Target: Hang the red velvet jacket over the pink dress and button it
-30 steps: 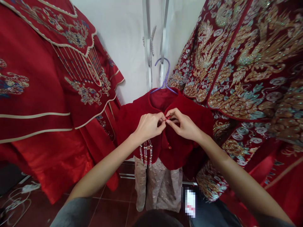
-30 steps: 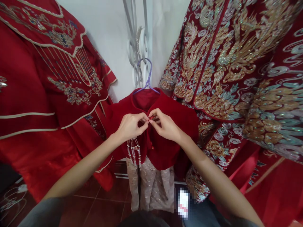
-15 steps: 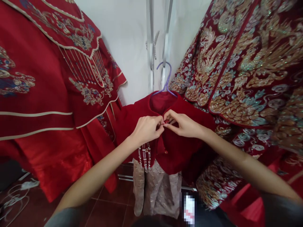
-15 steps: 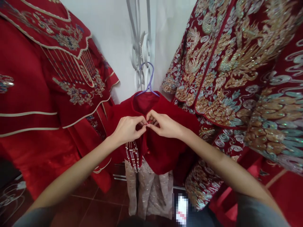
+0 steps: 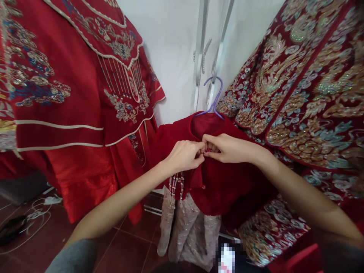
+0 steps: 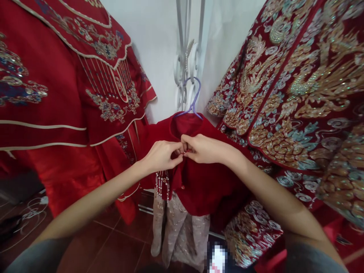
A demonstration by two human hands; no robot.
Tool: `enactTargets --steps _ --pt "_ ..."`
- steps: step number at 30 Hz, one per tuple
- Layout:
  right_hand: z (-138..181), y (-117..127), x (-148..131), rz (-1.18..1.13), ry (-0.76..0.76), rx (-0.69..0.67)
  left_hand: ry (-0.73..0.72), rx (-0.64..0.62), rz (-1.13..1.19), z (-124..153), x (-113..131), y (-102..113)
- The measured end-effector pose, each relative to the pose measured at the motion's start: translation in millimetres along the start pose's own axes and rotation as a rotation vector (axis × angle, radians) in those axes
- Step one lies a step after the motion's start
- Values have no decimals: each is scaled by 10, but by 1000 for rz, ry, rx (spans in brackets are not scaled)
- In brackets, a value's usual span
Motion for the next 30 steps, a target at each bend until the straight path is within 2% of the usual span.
enactTargets --steps 4,7,11,14,19,22,30 --pt "104 -2 25 -133 9 27 -43 46 59 26 45 21" --pt "140 30 14 -151 3 27 -90 55 66 23 76 62" --pt "79 73 10 -127 42 39 -40 54 82 -15 -20 92" --pt "116 25 80 -135 51 168 -17 68 133 -14 -70 66" --pt "331 -199 237 -246 3 478 -42 66 170 17 -25 2" --pt "379 -274 263 -301 4 581 -29 53 154 14 -16 -7" --pt "342 -234 266 -316 31 545 -21 39 165 -2 -57 -21"
Point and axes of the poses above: each hand's wrist, its own z-axis away from the middle knuckle, its own y-axis out of the back of the hand, x = y × z, the point moved 7 cm from there along -z, towards the middle knuckle, and after that the axes turned 11 degrees about -z, right-handed, at the moved point
